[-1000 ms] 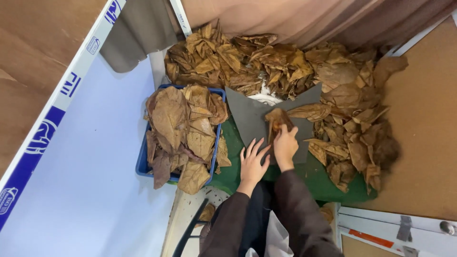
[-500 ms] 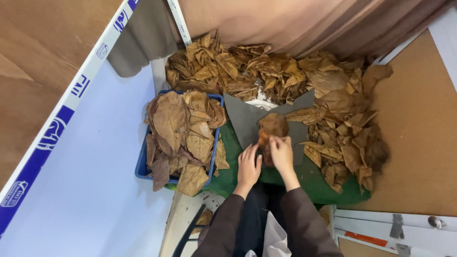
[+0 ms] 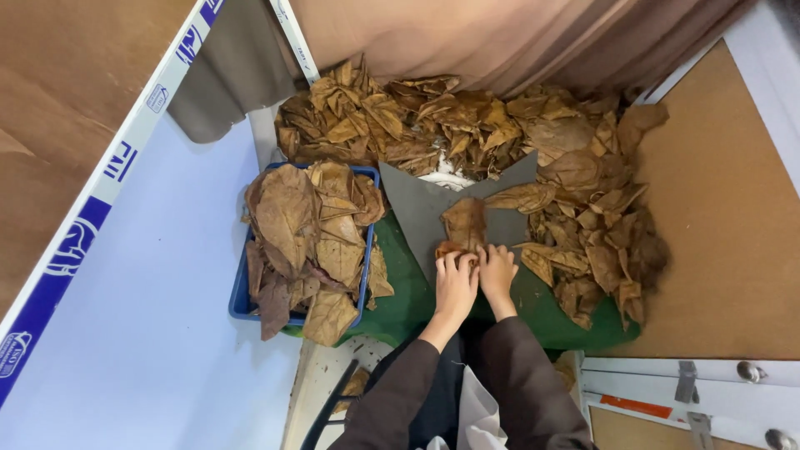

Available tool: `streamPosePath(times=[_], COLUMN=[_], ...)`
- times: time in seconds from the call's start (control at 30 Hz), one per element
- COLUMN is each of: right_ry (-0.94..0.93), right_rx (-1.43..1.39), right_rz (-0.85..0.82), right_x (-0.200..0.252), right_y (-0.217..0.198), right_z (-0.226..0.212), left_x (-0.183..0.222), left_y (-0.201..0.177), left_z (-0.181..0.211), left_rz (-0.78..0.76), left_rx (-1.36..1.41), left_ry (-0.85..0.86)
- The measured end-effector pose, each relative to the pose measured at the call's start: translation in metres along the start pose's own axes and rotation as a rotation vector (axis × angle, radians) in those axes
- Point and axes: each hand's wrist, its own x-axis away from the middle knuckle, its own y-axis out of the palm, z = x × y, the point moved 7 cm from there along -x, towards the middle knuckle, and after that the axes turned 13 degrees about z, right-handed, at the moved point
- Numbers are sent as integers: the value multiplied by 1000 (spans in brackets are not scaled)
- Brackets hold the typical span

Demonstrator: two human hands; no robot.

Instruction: The person is manually stripping the midrib from dried tobacco leaves and stacking the resulting leaf halves on a triangular work surface.

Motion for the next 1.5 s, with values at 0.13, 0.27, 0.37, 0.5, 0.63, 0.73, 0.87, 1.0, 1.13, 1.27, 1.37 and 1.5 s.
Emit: streamPosePath(times=[0.13, 0.27, 0.37, 0.5, 0.63, 0.73, 0.87, 1.0, 1.13, 1.27, 1.37, 1.5], right_ry=[-65, -188, -210, -189, -175, -213, -188, -170, -158, -161, -178, -187], right_rx=[-116, -166, -142, -171, -197, -159, -162, -196, -298, -184, -135, -139], right_rz=[-120, -164, -136, -73, -58, -14, 33, 67, 106, 76, 50, 57], right_x=[10, 20, 20, 24, 28, 28, 28, 27, 28, 28, 32, 27], right_y=[-6, -27, -27, -33, -48, -54, -57, -56, -51, -52, -54, -52], right_z=[-1, -16, -16, -18, -29, -35, -35, -33, -26, -27, -27, -30], left_x=[13, 20, 10, -28, -79, -108, -104, -75, -23, -44, -91, -144], left_y=[-21, -16, 11, 21, 16, 11, 6, -18, 9, 25, 39, 49], left_z=[15, 16, 0, -29, -60, -94, -95, -41, -10, -32, -69, -113], left_rz=[-15, -9, 100, 110, 152, 223, 104, 17, -55, 46, 134, 146], left_rx=[93, 14, -81, -32, -107, -178, -141, 42, 103, -52, -163, -220], left_ry=[38, 150, 235, 119, 63, -57, -89, -21, 113, 169, 163, 59])
